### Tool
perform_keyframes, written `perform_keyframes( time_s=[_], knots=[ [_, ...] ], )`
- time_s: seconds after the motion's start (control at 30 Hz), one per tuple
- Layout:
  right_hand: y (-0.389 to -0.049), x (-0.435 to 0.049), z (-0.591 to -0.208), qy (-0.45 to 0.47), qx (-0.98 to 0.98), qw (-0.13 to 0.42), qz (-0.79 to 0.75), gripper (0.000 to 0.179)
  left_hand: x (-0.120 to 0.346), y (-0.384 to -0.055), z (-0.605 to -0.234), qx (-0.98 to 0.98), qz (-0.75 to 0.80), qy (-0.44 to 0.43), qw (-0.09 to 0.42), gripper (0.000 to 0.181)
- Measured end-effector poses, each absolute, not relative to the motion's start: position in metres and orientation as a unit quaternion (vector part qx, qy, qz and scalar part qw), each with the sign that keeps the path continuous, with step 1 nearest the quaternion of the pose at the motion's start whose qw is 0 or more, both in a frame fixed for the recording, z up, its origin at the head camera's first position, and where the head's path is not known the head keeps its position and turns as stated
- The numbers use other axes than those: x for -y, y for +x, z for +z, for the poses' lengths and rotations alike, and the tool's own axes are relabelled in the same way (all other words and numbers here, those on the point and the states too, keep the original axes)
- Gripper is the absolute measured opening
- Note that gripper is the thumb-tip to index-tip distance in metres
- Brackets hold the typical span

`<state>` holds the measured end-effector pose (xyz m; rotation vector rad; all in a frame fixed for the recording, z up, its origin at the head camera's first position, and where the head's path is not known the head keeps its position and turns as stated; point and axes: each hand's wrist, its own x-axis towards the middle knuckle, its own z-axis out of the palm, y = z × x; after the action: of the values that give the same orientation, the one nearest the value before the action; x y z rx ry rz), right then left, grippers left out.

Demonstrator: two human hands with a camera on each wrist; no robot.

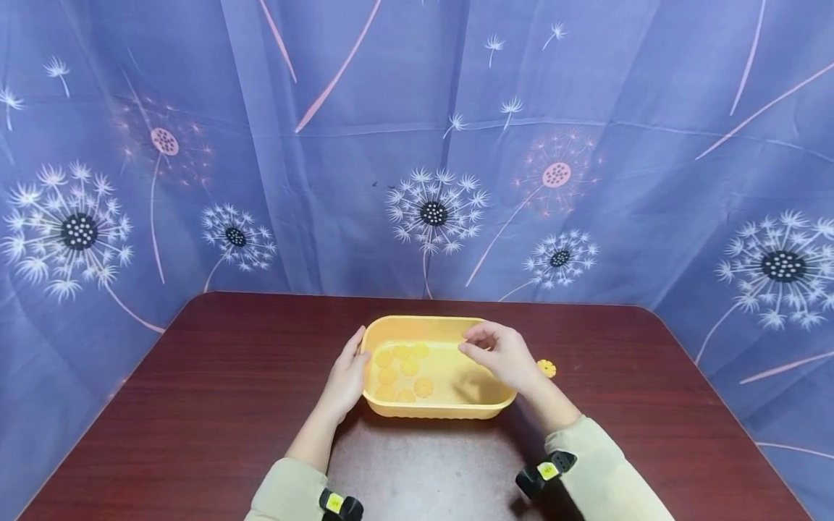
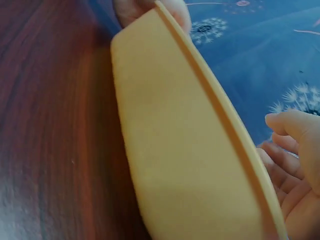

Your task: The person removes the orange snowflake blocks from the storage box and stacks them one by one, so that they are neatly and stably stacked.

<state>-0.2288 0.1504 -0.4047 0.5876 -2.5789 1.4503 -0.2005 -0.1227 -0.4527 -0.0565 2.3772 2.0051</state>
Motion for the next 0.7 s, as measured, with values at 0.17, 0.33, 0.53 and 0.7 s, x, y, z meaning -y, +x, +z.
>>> perform_keyframes(
  time_s=[0.17, 0.33, 0.53, 0.7],
  knots=[
    [-0.231, -0.137, -0.411, 0.235, 0.855, 0.029, 0.462, 0.019, 0.123, -0.2, -0.453, -0.765, 0.643, -0.019, 0.018, 0.053],
    [-0.232, -0.122, -0.416, 0.274, 0.864, -0.019, 0.421, 0.026, 0.124, -0.2, -0.454, -0.771, 0.636, -0.02, 0.012, 0.053],
    [-0.234, -0.107, -0.42, 0.293, 0.88, -0.062, 0.368, 0.028, 0.125, -0.2, -0.456, -0.772, 0.635, -0.024, 0.013, 0.052],
    [-0.239, -0.102, -0.425, 0.292, 0.872, -0.094, 0.381, 0.027, 0.124, -0.2, -0.453, -0.772, 0.635, -0.019, 0.011, 0.053]
  ],
)
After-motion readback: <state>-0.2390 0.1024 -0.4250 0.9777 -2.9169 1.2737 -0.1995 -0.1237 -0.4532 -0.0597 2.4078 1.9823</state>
